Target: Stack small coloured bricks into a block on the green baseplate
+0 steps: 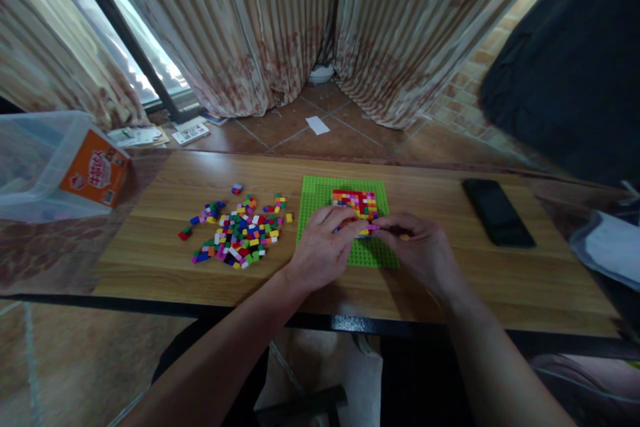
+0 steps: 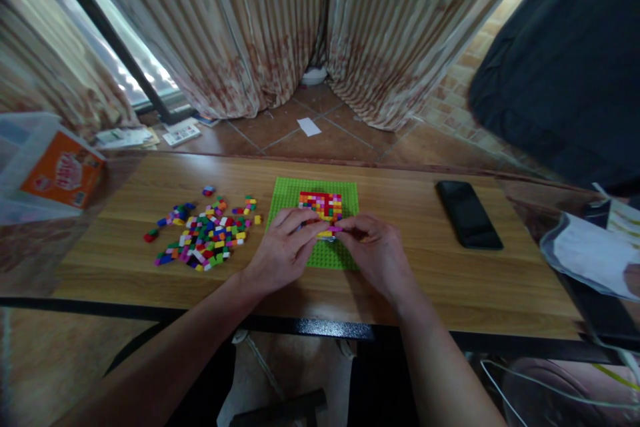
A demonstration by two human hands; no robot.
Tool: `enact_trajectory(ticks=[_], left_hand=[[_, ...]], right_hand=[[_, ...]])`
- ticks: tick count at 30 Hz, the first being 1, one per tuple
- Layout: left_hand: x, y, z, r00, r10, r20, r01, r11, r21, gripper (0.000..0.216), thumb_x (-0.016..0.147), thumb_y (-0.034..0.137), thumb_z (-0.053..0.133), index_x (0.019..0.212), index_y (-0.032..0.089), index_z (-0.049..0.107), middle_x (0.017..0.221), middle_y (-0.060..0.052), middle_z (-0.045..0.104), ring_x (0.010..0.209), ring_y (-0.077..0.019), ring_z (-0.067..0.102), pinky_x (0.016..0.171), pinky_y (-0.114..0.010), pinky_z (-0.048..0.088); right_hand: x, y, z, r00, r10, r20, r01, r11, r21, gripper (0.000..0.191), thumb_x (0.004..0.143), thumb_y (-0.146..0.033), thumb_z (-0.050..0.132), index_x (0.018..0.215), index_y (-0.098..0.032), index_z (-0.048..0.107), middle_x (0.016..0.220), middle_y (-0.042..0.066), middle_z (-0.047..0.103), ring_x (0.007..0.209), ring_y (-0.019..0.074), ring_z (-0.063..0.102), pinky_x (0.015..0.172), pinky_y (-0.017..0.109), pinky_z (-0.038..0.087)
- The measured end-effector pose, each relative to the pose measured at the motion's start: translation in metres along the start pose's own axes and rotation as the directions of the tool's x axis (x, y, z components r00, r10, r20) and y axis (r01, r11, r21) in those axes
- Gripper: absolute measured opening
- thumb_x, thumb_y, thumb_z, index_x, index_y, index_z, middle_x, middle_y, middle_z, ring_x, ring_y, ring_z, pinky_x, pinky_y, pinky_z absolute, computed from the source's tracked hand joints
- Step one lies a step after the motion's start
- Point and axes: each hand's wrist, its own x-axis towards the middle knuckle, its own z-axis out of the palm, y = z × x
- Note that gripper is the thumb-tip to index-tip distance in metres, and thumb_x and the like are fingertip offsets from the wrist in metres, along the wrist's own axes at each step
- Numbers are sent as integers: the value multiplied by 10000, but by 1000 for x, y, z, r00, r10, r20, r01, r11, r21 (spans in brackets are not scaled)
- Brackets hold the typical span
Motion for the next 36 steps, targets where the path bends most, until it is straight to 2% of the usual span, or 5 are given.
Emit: enact_trajectory(ticks=[7, 14, 21, 27, 36], left_hand=[[-1, 5, -5, 995, -21, 94, 12, 995, 95, 359, 986, 175, 487, 1284, 225, 681, 1290, -109, 624, 1222, -276, 506, 1028, -486, 469], [1, 9, -6, 992, -40, 117, 24, 990, 137, 356, 992, 192, 483, 1283, 222, 687, 1295, -110, 629, 1204, -282, 510, 1013, -471, 452], [2, 11, -6, 990, -63, 127, 41, 985, 166, 346, 995, 207, 480, 1275, 224, 683, 1291, -106, 638, 1195, -281, 519, 1001, -465, 444], [2, 10, -4, 993, -54, 108, 36, 986, 163, 335, 990, 209, 489, 1251, 225, 698, 1287, -105, 640, 1195, -287, 515, 997, -467, 440], [-1, 8, -1, 993, -62, 101, 44, 984, 172, 357, 988, 191, 492, 1295, 210, 674, 1328, -108, 628, 1250, -288, 485, 1034, -462, 427]], right_hand=[[0, -1, 4, 997, 71, -16, -70, 995, 65, 148, 766, -323, 778, 881, -233, 803, 852, 29, 793, 752, 174, 726, 734, 322, 593], [2, 3, -2, 987, 157, 39, -162, 974, 157, 251, 785, -378, 777, 984, -227, 787, 932, 39, 798, 825, 181, 729, 796, 341, 594], [7, 3, 2, 971, 236, 28, -237, 951, 201, 298, 747, -431, 795, 924, -197, 743, 783, 29, 754, 673, 147, 663, 616, 282, 536], [10, 2, 2, 946, 319, 55, -322, 910, 262, 382, 641, -462, 869, 870, -187, 734, 724, 19, 735, 625, 135, 641, 579, 264, 518], [11, 6, 7, 935, 353, 40, -349, 891, 289, 398, 631, -514, 858, 811, -180, 738, 642, -4, 681, 548, 101, 556, 508, 243, 472]])
